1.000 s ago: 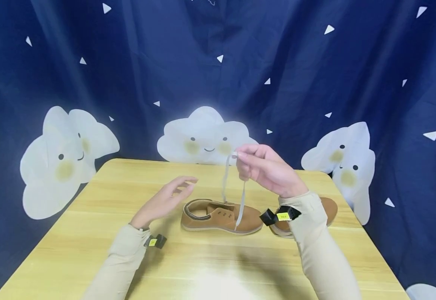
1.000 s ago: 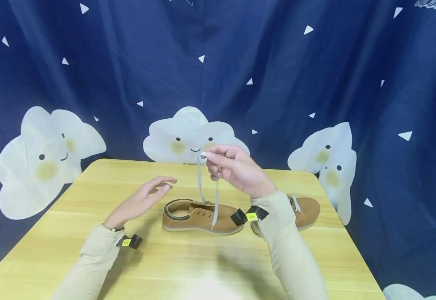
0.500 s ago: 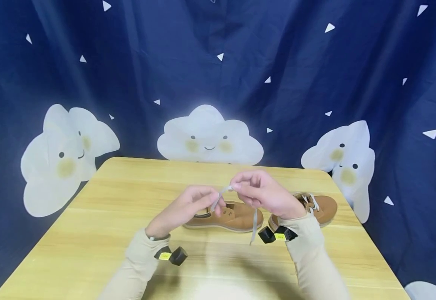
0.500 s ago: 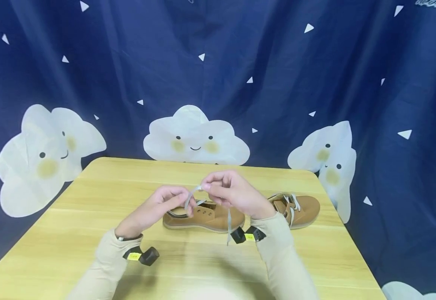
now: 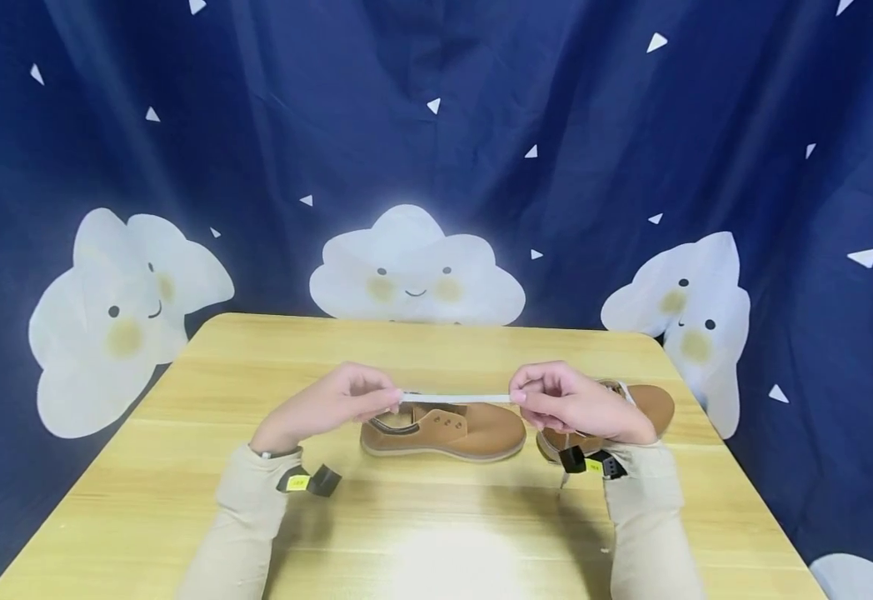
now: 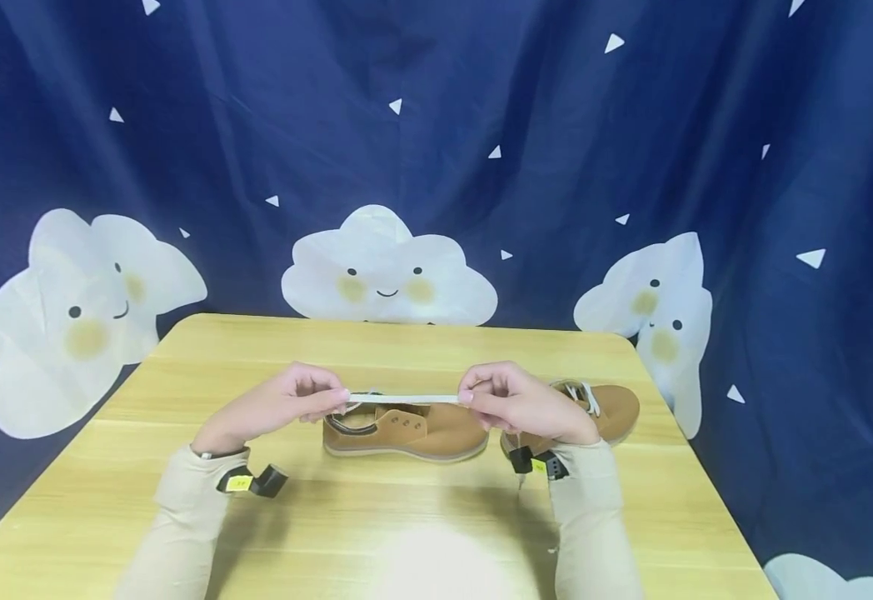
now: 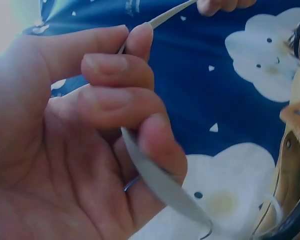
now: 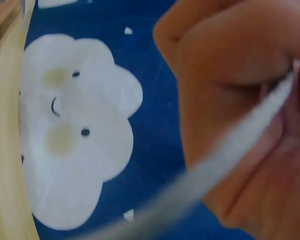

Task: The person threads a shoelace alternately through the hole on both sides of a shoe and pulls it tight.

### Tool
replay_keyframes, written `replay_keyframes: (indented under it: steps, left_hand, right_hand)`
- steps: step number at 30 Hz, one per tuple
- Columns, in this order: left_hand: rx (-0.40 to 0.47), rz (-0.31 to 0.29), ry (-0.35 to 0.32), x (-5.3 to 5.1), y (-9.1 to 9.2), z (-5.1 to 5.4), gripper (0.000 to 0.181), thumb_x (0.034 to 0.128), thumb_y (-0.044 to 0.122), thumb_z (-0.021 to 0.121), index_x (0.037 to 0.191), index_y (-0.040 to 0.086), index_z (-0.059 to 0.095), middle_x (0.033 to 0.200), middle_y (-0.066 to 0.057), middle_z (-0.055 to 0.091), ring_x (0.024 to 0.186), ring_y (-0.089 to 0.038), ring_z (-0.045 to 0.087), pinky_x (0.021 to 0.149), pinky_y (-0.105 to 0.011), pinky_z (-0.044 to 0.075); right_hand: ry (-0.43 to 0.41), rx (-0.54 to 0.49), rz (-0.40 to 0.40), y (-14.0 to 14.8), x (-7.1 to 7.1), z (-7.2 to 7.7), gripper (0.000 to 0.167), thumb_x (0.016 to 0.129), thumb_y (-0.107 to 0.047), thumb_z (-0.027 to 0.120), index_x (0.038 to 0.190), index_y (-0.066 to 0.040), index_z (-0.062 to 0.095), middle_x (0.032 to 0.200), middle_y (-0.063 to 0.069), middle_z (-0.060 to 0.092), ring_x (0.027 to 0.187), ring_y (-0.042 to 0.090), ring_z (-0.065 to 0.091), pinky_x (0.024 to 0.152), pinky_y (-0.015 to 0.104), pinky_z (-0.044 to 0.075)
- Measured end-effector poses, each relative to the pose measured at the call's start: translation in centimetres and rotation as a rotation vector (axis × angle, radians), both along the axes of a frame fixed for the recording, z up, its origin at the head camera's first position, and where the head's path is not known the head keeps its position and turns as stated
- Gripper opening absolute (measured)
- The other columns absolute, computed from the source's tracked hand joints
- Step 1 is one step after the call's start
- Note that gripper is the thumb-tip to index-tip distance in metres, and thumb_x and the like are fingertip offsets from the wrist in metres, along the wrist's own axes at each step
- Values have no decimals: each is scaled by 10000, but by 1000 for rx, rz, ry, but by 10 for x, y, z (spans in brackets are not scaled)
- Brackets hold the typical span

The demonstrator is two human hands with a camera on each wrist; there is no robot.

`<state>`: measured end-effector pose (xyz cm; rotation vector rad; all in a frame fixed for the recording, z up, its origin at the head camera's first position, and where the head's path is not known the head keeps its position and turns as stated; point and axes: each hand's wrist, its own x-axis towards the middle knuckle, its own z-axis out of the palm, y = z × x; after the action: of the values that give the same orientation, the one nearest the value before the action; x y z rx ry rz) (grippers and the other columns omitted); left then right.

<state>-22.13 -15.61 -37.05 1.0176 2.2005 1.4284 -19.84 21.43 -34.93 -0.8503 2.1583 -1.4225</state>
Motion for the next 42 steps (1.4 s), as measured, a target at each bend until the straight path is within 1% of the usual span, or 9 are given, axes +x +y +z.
replay_keyframes:
  steps: [3,10,16,22,25,28,30,36,42]
  left_hand:
    - [-38,35,-1,-3,-8,-1,218,1059,283,585,956,159,731,729,-14,578,628,-97,444,575,-237,418]
    - [-86,28,-32,-8,-28,-1,215,1055,284,595,1010,160,764,1026,-189,725,946,-222,665,898,-382,607]
    - [-114,50,26,-7,-37,3,198,1053,279,598,1003,215,779,924,-55,711,840,-101,563,786,-268,508]
    - [-104,7,36,-1,-17,4,182,1044,259,613,995,193,775,991,-150,762,917,-197,656,888,-277,537]
    - [-99,-52,60,4,0,1,189,1045,242,609,982,164,770,788,-62,684,738,-152,604,733,-239,520]
    - [-80,-127,94,8,17,-2,196,1048,212,600,957,144,760,723,41,588,654,-55,504,648,-216,478]
    - [-75,-161,124,10,26,-5,192,1046,207,605,946,143,755,732,53,581,658,-28,480,627,-209,463]
    - [-72,-199,147,10,40,-12,176,1033,228,634,946,141,760,774,5,609,724,-37,507,662,-198,460]
    - [-135,-187,90,3,35,-19,184,1026,243,646,912,143,750,661,101,464,587,-16,399,557,-175,359]
  right_hand:
    - [7,36,1,8,-2,-1,173,1076,-151,538,997,-9,597,690,10,576,472,106,452,396,249,394]
    - [-70,93,22,28,-7,-11,228,1065,-133,555,1004,80,608,794,116,658,606,114,595,577,328,593]
    - [-75,149,112,38,-17,-30,182,1024,-43,586,975,104,681,825,66,721,672,64,617,628,220,564]
    - [-2,276,208,17,-23,-39,182,993,-176,685,997,-19,778,831,-30,760,672,26,596,666,189,524]
    - [70,330,200,-4,-20,-37,232,1004,-270,679,1088,-78,778,982,22,795,823,58,696,794,231,578]
    - [160,287,195,-29,-15,-33,310,1029,-297,644,1230,-78,730,1216,88,761,1106,148,724,969,288,581]
    - [194,207,212,-45,-10,-32,334,1040,-270,629,1289,-61,698,1283,112,730,1172,159,699,1021,302,565]
    - [231,26,256,-72,-4,-31,142,1002,-158,674,1085,-95,770,1047,126,769,911,102,691,834,291,605]
    - [203,92,283,-58,-9,-37,134,985,-153,693,945,-50,770,802,79,723,678,25,589,629,208,536]
